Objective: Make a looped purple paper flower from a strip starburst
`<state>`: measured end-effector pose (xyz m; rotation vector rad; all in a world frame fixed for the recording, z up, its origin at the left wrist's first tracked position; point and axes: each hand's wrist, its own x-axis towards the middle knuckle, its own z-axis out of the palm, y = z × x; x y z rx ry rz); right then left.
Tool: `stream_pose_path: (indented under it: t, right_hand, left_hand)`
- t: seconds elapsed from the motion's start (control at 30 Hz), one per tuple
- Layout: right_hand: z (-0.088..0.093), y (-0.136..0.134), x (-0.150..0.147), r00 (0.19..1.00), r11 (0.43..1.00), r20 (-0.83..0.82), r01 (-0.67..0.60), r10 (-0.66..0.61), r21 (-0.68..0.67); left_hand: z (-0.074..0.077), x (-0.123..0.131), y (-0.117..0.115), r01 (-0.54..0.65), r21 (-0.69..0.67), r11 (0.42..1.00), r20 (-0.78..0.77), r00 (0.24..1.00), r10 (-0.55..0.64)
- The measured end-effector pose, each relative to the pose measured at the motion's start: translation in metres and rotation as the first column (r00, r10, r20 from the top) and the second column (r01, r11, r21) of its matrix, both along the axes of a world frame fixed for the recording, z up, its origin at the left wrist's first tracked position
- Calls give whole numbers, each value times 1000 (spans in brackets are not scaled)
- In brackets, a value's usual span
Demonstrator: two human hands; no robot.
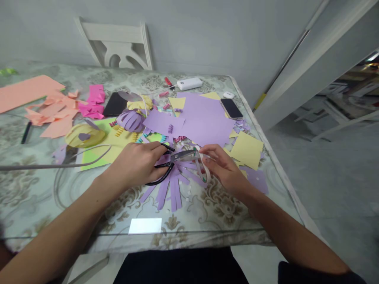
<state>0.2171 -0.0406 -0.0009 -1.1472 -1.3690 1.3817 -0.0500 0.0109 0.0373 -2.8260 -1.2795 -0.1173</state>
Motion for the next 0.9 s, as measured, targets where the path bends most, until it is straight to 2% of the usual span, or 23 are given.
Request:
stream_pose_path:
  t: [0.1, 0.27, 0.67, 0.9]
  right_hand:
    - [1, -1, 1, 999, 999, -4, -36, 36, -35]
    - [3, -1, 4, 995, 995, 7, -99, 99, 30]
    - [2, -4, 4, 983, 983, 108, -159, 148, 94]
    - [0, -4, 5, 972, 970, 120, -216, 203, 114]
  left_hand:
    - [-1, 1, -1, 13, -9, 1000, -16, 1000, -13]
    - [-1, 1, 1, 8, -26, 1000, -41, 999, -9]
    - [3, 0, 4, 12, -104, 995, 37, 999, -8]
    - [6, 3, 2, 60, -178, 982, 62, 997, -50]
